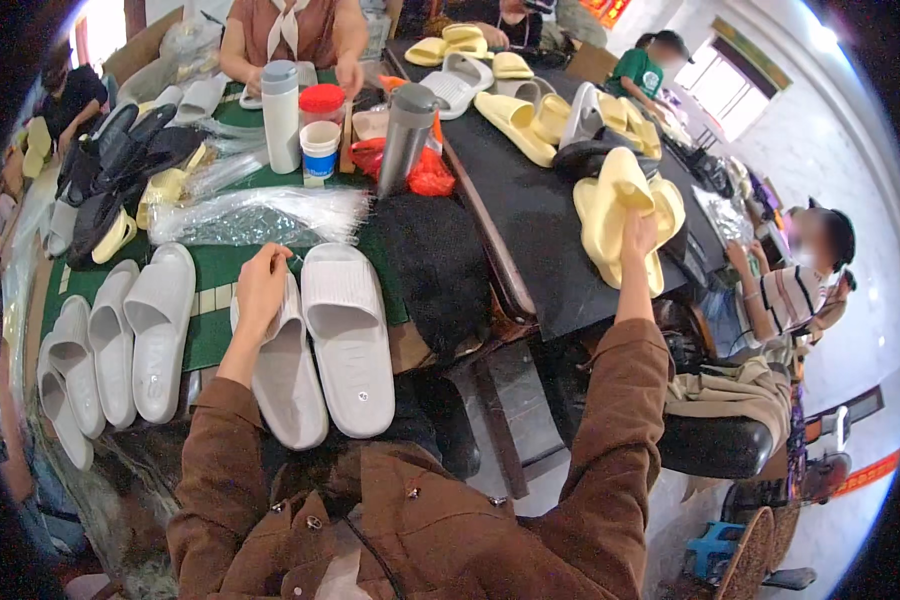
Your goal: The person assembles plastic slippers by inserting small circular stickers into the footbeds. They handle white, yellow, and black slippers, picking them up, applying the stickers, and placing them back on the table. The task is performed by hand without tools.
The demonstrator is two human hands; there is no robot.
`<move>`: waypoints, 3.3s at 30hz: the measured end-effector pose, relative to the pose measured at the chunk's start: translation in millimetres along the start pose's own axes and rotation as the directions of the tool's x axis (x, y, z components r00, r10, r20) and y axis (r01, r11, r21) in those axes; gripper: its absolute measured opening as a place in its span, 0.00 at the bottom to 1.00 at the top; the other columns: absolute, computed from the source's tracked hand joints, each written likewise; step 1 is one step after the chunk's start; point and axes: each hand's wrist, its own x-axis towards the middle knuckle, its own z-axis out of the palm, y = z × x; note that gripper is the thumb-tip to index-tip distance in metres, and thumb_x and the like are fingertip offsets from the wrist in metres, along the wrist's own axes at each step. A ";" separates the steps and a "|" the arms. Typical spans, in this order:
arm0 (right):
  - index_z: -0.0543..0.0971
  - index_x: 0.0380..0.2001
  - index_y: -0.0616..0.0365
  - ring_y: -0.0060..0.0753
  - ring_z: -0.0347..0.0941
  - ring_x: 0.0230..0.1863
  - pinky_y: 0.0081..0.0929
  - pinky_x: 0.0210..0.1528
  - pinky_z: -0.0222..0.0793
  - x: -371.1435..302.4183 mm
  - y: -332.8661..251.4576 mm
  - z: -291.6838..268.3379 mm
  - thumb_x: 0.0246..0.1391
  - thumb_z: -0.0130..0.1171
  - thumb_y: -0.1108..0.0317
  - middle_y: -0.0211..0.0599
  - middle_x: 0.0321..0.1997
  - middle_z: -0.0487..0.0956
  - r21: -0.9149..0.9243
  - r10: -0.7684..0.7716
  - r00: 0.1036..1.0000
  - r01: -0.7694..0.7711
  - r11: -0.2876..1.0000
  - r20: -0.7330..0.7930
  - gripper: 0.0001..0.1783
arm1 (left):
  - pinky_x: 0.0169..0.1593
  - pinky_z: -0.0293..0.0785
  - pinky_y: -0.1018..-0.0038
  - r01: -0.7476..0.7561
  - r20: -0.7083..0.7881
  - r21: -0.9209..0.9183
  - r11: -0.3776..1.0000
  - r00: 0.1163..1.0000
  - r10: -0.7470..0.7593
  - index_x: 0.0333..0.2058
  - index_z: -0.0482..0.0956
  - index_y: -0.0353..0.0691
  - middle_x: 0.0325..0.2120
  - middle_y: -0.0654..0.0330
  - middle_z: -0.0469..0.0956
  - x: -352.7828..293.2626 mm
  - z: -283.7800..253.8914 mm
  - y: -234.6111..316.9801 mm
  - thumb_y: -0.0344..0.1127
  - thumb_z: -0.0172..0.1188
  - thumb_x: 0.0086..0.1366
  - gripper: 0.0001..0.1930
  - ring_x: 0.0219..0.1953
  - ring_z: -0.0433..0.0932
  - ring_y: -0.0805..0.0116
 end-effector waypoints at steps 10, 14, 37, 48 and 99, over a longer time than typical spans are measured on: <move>0.73 0.48 0.69 0.44 0.71 0.42 0.34 0.48 0.63 -94.8 -57.8 -42.1 0.55 0.47 0.66 0.51 0.38 0.76 0.009 -0.089 0.955 0.090 0.996 0.282 0.21 | 0.34 0.71 0.61 -0.004 0.002 0.002 1.000 1.000 0.004 0.34 0.79 0.42 0.27 0.54 0.80 0.7 2.6 1.4 0.34 0.51 0.62 0.08 0.31 0.79 0.52; 0.74 0.47 0.69 0.35 0.70 0.38 0.28 0.44 0.64 -145.2 -102.6 -48.0 0.54 0.47 0.71 0.46 0.36 0.75 0.184 -0.226 0.883 0.163 0.969 0.412 0.19 | 0.34 0.71 0.61 -0.015 0.010 0.010 1.000 1.000 0.014 0.34 0.79 0.43 0.27 0.54 0.80 1.9 2.4 -5.1 0.34 0.51 0.62 0.07 0.31 0.79 0.53; 0.76 0.46 0.60 0.45 0.75 0.45 0.32 0.47 0.67 -99.3 -118.2 21.5 0.53 0.58 0.63 0.48 0.44 0.78 0.068 -0.347 0.655 0.412 0.909 0.671 0.19 | 0.34 0.72 0.62 0.007 0.017 0.004 1.000 1.000 -0.007 0.34 0.79 0.42 0.27 0.54 0.81 -0.2 -1.1 1.5 0.34 0.52 0.62 0.07 0.32 0.79 0.53; 0.77 0.41 0.61 0.49 0.75 0.45 0.36 0.45 0.68 -111.3 -130.1 24.5 0.51 0.57 0.65 0.53 0.40 0.79 0.070 -0.398 0.685 0.454 0.888 0.611 0.15 | 0.33 0.70 0.68 -0.215 -0.099 -0.160 0.963 0.975 0.201 0.36 0.77 0.37 0.27 0.54 0.76 5.5 -17.6 19.8 0.27 0.52 0.62 0.06 0.27 0.75 0.59; 0.70 0.53 0.70 0.28 0.76 0.45 0.24 0.48 0.70 -259.0 -182.4 -25.7 0.54 0.59 0.67 0.44 0.48 0.78 0.637 -0.414 0.680 -0.101 0.765 0.605 0.25 | 0.54 0.60 0.53 -0.298 -0.072 0.077 0.951 0.950 0.303 0.51 0.66 0.29 0.42 0.42 0.65 -128.2 -48.8 62.9 0.27 0.57 0.52 0.25 0.46 0.65 0.43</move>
